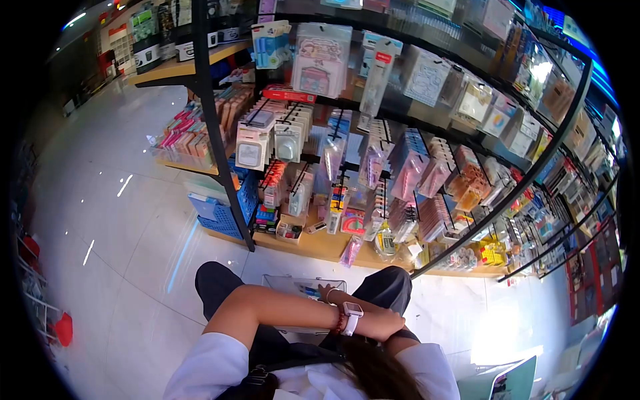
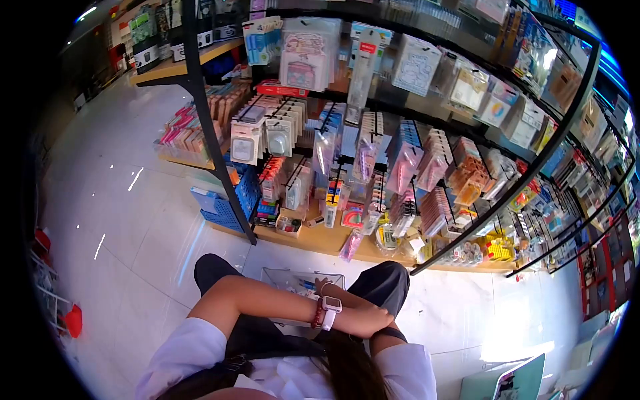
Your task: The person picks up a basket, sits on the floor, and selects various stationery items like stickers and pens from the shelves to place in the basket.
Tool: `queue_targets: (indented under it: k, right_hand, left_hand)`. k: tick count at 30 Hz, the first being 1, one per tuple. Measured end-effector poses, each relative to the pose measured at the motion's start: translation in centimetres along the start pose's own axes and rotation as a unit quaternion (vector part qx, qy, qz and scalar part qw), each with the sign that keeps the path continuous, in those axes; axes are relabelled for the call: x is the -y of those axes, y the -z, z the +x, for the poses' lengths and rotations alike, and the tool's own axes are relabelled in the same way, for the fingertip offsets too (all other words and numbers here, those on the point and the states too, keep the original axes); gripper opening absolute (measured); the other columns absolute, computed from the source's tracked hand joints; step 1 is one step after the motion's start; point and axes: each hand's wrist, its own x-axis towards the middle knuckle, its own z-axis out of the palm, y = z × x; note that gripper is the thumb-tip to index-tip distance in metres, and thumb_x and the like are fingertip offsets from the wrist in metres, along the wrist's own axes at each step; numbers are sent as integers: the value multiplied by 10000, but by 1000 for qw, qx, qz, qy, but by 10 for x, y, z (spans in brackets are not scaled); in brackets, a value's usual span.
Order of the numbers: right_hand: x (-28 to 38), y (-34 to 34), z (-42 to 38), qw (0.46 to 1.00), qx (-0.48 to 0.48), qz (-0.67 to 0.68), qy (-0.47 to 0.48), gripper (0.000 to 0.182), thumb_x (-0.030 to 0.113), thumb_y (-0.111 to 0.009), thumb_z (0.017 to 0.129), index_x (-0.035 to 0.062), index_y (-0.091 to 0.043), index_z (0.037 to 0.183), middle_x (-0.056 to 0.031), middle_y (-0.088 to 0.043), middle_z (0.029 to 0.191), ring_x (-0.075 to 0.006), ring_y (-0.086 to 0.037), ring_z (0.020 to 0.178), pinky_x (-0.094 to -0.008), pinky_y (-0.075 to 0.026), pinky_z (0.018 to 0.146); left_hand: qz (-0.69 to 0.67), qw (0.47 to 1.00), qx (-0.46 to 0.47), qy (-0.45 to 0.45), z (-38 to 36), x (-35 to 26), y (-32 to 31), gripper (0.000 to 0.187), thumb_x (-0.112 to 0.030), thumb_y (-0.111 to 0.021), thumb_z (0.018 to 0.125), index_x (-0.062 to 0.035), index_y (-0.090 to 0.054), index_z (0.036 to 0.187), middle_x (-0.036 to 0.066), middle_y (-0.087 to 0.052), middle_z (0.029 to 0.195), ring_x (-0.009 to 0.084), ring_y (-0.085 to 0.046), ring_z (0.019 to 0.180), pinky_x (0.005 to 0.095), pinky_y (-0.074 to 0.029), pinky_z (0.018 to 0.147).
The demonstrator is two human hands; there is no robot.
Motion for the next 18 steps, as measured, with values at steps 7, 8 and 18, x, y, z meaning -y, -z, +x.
queue_targets:
  k: [7, 8, 18]
  right_hand:
    - [13, 29, -54, 997, -52, 44, 44, 251, 58, -494, 761, 27, -549, 1004, -201, -587, 895, -339, -564, 861, -404, -453, 763]
    - [19, 38, -63, 995, -63, 52, 57, 250, 63, -496, 763, 25, -549, 1005, -200, -587, 898, -337, -564, 864, -403, -452, 766]
    - [83, 86, -143, 940, -87, 177, 278, 298, 159, -512, 804, 4, -529, 1058, -178, -582, 942, -321, -548, 900, -380, -434, 804]
  left_hand:
    - [-2, 993, -115, 25, 0, -41, 57, 140, -12, -539, 662, 2, -542, 801, 185, -593, 765, 349, -587, 749, 394, -464, 619]
    - [-63, 985, -162, -17, -1, -55, 68, 148, 4, -528, 665, 8, -520, 812, 191, -588, 777, 353, -576, 766, 384, -447, 628]
    - [-593, 788, -17, -164, -35, -166, 87, 276, 106, -465, 665, -12, -369, 895, 124, -504, 731, 232, -535, 673, 314, -399, 582]
